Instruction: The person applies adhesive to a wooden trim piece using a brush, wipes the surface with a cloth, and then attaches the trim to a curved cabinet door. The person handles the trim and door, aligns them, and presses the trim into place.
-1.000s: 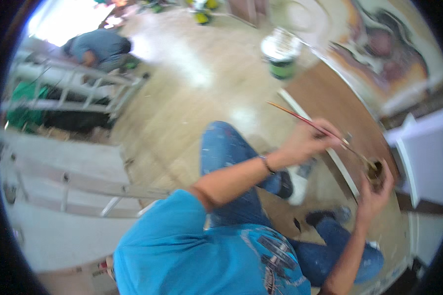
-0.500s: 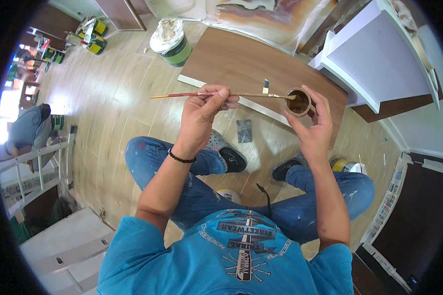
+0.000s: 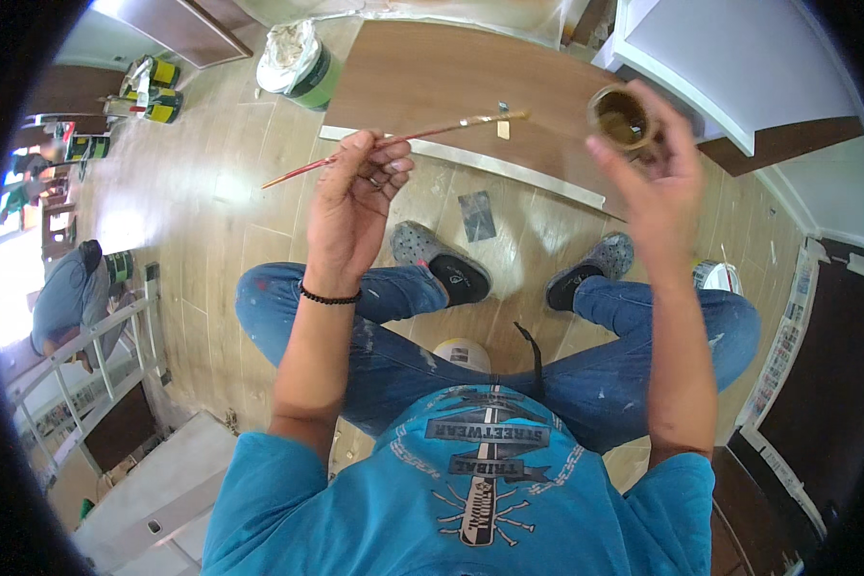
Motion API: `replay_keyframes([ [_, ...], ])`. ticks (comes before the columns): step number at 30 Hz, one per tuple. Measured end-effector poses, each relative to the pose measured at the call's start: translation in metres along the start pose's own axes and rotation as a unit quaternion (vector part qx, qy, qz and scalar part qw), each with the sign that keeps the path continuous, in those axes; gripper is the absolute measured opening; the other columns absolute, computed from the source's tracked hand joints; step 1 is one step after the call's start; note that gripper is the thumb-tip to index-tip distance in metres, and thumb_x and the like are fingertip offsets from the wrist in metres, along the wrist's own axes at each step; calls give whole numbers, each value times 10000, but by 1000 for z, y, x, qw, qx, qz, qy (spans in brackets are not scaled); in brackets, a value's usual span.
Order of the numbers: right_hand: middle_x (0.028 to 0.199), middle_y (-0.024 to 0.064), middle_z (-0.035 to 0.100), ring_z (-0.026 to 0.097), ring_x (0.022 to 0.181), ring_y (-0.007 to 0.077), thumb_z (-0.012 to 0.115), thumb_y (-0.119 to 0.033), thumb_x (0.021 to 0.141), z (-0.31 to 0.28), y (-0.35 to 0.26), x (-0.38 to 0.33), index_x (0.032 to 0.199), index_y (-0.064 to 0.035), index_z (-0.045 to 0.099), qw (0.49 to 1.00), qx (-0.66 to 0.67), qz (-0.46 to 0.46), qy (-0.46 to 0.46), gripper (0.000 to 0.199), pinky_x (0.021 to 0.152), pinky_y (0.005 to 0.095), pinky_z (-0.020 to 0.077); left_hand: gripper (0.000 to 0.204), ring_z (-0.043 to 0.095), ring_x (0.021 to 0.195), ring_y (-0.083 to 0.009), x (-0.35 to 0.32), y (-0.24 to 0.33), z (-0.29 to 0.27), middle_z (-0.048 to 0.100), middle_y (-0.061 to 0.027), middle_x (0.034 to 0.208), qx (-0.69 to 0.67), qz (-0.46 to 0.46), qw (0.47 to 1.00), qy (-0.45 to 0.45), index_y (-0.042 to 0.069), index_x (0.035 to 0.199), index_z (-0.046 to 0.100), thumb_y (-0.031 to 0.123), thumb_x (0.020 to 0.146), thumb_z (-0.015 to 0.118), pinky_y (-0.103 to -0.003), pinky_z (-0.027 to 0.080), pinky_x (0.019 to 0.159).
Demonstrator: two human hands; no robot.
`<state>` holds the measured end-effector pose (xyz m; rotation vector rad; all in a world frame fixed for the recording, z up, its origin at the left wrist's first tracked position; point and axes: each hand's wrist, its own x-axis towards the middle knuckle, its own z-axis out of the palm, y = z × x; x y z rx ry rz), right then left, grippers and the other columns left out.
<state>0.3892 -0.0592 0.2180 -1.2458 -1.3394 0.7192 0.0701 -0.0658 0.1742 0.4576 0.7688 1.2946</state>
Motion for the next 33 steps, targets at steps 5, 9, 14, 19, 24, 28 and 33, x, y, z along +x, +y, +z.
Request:
replay_keyframes([
  [5, 1300, 96, 725, 694, 1189, 190, 895, -54, 862, -51, -50, 29, 1388, -31, 670, 998, -2, 4, 57, 573, 1090, 360, 539, 225, 697, 1007, -200, -16, -20, -9, 755, -114, 1132, 26, -1, 999, 48, 46, 1237, 693, 218, 1098, 646, -358, 564, 947],
  [9, 1376, 131, 679, 654, 1282, 218, 804, -104, 958, -100, -30, 53, 1434, 26, 613, 999, -18, -21, 46, 528, 1141, 376, 480, 197, 711, 997, -185, -16, -68, -14, 754, -115, 1133, 90, -45, 993, 54, 36, 1238, 688, 164, 1092, 654, -321, 566, 907],
  [14, 1383, 134, 672, 650, 1283, 218, 788, -110, 975, -89, -16, 55, 1436, 33, 609, 998, -2, -49, 28, 515, 1130, 375, 481, 197, 718, 971, -170, -3, -123, 1, 768, -118, 1089, 220, -79, 970, 73, 22, 1193, 683, 188, 1088, 673, -305, 553, 899],
  [19, 1368, 132, 677, 653, 1265, 214, 793, -110, 971, -90, -12, 56, 1429, 32, 613, 997, 4, -62, 37, 512, 1113, 370, 486, 202, 724, 951, -149, 13, -158, 11, 789, -113, 1048, 273, -76, 958, 52, -1, 1168, 677, 175, 1071, 702, -295, 554, 900],
  [24, 1353, 129, 681, 656, 1247, 211, 797, -110, 967, -99, -13, 60, 1423, 30, 617, 996, 7, -69, 53, 509, 1096, 365, 492, 194, 723, 947, -144, 23, -183, 18, 792, -112, 1047, 276, -74, 958, 31, 10, 1163, 682, 181, 1074, 701, -302, 552, 906],
  [28, 1341, 127, 684, 658, 1233, 208, 800, -110, 964, -102, -15, 63, 1417, 29, 620, 995, 11, -71, 62, 507, 1082, 361, 496, 197, 731, 937, -143, 28, -190, 26, 793, -119, 1045, 296, -73, 952, 12, -1, 1158, 679, 171, 1068, 712, -297, 569, 909],
  [33, 1326, 124, 689, 661, 1216, 204, 805, -110, 960, -99, -17, 63, 1411, 27, 625, 995, 17, -75, 64, 504, 1065, 356, 502, 198, 744, 949, -153, 31, -203, 26, 796, -134, 1061, 299, -78, 951, 6, -8, 1155, 674, 166, 1069, 709, -294, 580, 911],
])
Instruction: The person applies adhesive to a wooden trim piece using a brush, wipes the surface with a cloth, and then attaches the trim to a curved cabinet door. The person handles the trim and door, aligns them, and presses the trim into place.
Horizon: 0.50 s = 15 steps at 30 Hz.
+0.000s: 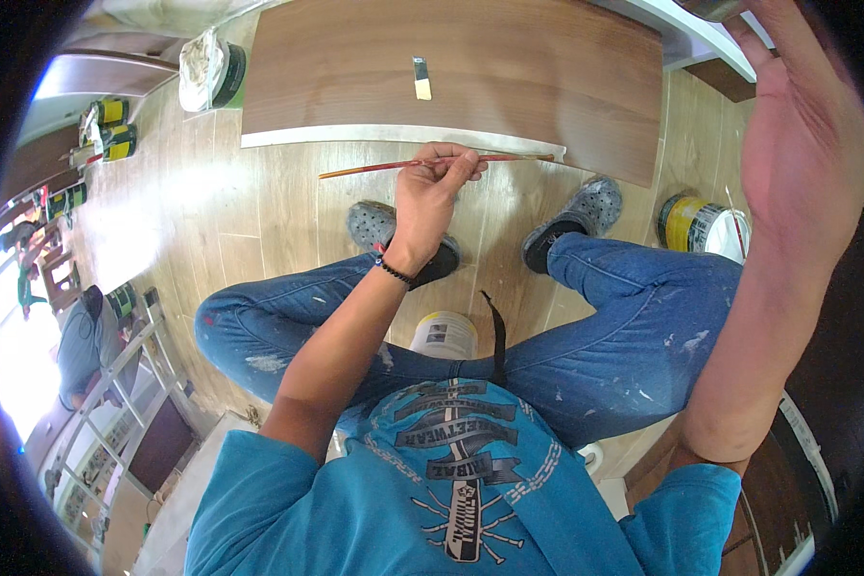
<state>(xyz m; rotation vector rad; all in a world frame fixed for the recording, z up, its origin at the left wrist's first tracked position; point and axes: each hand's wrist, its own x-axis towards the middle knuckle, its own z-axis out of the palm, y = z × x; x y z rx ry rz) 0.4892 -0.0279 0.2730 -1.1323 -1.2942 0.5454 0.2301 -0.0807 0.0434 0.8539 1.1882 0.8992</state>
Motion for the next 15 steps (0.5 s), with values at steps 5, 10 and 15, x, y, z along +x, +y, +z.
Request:
replay_keyframes([
  [5, 1311, 122, 693, 663, 1198, 200, 809, -110, 956, 5, -2, 0, 1404, 26, 629, 1000, 3, -2, 3, 502, 1048, 351, 507, 182, 749, 969, -166, 4, -6, 3, 794, -138, 1052, -17, -5, 1000, -2, -9, 1149, 676, 150, 1066, 708, -304, 587, 914],
  [10, 1296, 119, 697, 666, 1180, 197, 814, -109, 952, 8, -3, 0, 1398, 24, 633, 1000, 8, -3, 9, 499, 1031, 346, 512, 168, 738, 940, -153, 0, -1, -15, 796, -120, 1043, 8, -3, 1000, 29, 2, 1131, 686, 154, 1063, 709, -293, 566, 881],
  [15, 1281, 117, 702, 669, 1162, 193, 818, -109, 948, 14, -6, 2, 1391, 22, 637, 1000, 11, -3, 13, 497, 1014, 341, 518, 176, 722, 907, -133, -12, 14, -33, 802, -96, 1039, 27, 2, 998, 58, 18, 1129, 694, 179, 1061, 715, -277, 524, 834],
])
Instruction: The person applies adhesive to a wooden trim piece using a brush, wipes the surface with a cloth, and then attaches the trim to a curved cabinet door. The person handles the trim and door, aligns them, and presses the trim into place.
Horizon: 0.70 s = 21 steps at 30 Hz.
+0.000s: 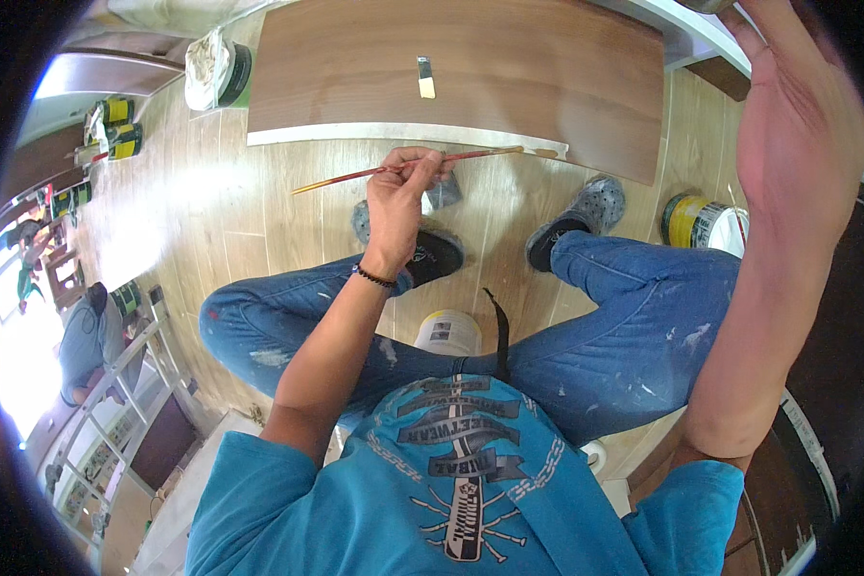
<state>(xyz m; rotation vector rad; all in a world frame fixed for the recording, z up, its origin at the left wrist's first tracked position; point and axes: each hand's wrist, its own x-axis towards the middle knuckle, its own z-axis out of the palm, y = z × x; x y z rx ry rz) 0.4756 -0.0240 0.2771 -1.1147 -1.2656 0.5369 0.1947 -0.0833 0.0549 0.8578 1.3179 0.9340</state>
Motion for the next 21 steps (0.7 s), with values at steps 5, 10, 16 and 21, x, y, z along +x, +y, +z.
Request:
replay_keyframes([
  [5, 1266, 114, 706, 671, 1145, 189, 822, -109, 944, 11, -5, 0, 1385, 21, 641, 1000, 5, 1, 4, 494, 997, 336, 523, 169, 733, 929, -144, 4, -7, 29, 799, -117, 1026, -36, -5, 999, -40, -4, 1127, 688, 147, 1058, 715, -284, 567, 863],
  [10, 1251, 112, 710, 674, 1127, 186, 827, -109, 940, 17, -6, 0, 1378, 19, 645, 1000, 7, -2, 8, 491, 980, 331, 529, 178, 740, 944, -154, 9, -14, 41, 800, -132, 1043, -19, 6, 997, -73, -1, 1139, 685, 156, 1060, 716, -297, 581, 890],
  [16, 1233, 109, 716, 677, 1106, 181, 832, -109, 936, 19, -7, 0, 1370, 17, 650, 1000, 11, -5, 8, 488, 959, 325, 535, 162, 737, 941, -151, 13, -15, 41, 799, -129, 1033, -14, 3, 997, -72, 0, 1126, 697, 147, 1059, 715, -292, 577, 886],
  [21, 1218, 106, 720, 680, 1088, 178, 837, -109, 932, 20, -8, 1, 1364, 16, 654, 1000, 13, -6, 5, 485, 942, 320, 540, 175, 724, 906, -127, 14, -14, 31, 805, -113, 1020, 10, 15, 998, -57, 5, 1117, 709, 170, 1059, 718, -271, 552, 848],
])
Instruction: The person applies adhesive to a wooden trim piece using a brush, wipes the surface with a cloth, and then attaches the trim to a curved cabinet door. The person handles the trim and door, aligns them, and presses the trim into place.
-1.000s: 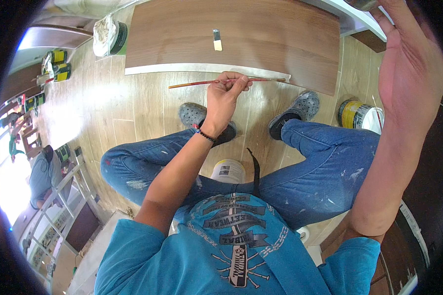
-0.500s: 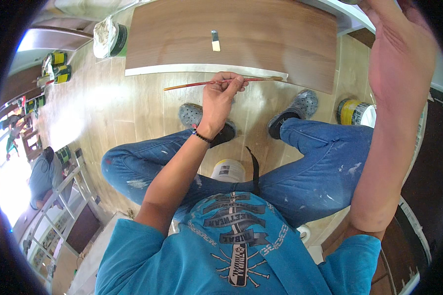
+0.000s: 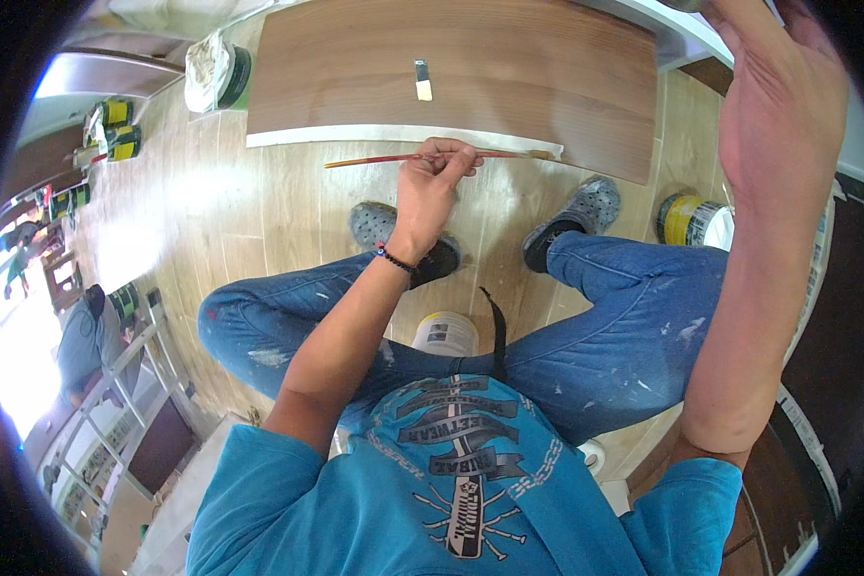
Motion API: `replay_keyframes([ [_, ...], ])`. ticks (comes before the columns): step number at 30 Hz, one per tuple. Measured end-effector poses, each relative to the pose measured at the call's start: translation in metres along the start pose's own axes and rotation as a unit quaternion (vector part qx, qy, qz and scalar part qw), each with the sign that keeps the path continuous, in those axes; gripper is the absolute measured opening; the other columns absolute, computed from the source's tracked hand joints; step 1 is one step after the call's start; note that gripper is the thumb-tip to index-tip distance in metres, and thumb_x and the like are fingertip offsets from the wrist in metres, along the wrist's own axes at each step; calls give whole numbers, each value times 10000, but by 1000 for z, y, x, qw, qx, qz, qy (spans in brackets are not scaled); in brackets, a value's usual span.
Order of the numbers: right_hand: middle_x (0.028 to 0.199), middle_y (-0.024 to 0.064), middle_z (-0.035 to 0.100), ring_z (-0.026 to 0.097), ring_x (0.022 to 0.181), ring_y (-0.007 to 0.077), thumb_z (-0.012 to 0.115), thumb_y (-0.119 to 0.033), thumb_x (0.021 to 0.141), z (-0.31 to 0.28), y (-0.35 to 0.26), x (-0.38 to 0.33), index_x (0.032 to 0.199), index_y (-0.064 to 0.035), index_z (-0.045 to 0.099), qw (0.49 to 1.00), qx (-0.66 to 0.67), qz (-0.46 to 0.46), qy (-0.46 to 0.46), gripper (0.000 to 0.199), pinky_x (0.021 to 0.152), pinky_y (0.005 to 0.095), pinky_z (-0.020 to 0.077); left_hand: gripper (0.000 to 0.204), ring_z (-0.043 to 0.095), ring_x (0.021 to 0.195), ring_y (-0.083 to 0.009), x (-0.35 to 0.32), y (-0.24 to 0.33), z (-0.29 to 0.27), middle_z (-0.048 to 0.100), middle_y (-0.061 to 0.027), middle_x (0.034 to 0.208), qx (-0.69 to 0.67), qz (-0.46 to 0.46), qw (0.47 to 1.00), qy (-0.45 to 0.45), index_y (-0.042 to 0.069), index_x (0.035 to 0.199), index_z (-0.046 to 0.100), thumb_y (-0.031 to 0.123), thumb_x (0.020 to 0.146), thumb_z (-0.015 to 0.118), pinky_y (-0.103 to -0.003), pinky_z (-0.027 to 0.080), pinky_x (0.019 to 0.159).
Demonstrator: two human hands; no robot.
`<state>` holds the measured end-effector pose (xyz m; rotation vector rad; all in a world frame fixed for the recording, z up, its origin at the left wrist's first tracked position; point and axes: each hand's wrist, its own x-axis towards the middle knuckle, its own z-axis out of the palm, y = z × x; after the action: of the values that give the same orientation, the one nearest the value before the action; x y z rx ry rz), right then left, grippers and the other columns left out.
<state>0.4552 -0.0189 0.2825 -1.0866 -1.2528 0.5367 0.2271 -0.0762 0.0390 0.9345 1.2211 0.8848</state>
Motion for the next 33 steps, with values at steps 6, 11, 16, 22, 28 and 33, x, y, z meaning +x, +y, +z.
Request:
replay_keyframes([
  [6, 1200, 103, 725, 683, 1067, 173, 842, -109, 927, 4, -1, 2, 1356, 14, 659, 1000, 3, 1, -3, 482, 922, 313, 547, 193, 716, 879, -112, -3, 4, -22, 816, -98, 1011, 7, -1, 999, 34, 21, 1121, 717, 202, 1053, 726, -262, 527, 823],
  [11, 1185, 101, 729, 686, 1049, 169, 846, -109, 923, 9, -1, 3, 1350, 12, 663, 1000, 5, 2, -5, 480, 905, 308, 552, 198, 731, 893, -136, -10, 12, -58, 812, -100, 1018, 31, 7, 997, 71, 29, 1121, 716, 216, 1055, 715, -278, 528, 833],
  [16, 1170, 98, 734, 689, 1032, 166, 851, -109, 919, 13, -2, 3, 1343, 10, 667, 1000, 8, 3, -6, 477, 888, 303, 558, 198, 734, 911, -152, -20, 26, -78, 804, -107, 1038, 43, 7, 993, 109, 35, 1127, 719, 220, 1059, 702, -289, 530, 844],
  [22, 1152, 95, 739, 692, 1010, 161, 856, -109, 915, 21, -3, 3, 1335, 8, 671, 1000, 9, 5, -7, 474, 867, 297, 564, 190, 732, 925, -141, -17, 21, -25, 802, -114, 1042, -16, -5, 999, 37, 4, 1145, 721, 172, 1058, 713, -282, 552, 855],
  [28, 1131, 94, 741, 693, 989, 157, 862, -110, 909, 25, -4, 5, 1326, 16, 673, 1000, 15, 9, -6, 474, 850, 293, 566, 197, 735, 928, -141, -6, 3, 13, 798, -115, 1018, 3, 13, 1000, -17, -20, 1118, 716, 168, 1059, 718, -285, 569, 864],
  [33, 1124, 101, 735, 692, 975, 157, 866, -118, 906, 22, 0, 4, 1316, 26, 673, 1000, 20, -11, 0, 475, 842, 291, 561, 193, 734, 923, -144, 0, 0, 16, 795, -111, 1010, 38, 6, 999, -22, -20, 1117, 716, 164, 1059, 717, -283, 570, 866],
])
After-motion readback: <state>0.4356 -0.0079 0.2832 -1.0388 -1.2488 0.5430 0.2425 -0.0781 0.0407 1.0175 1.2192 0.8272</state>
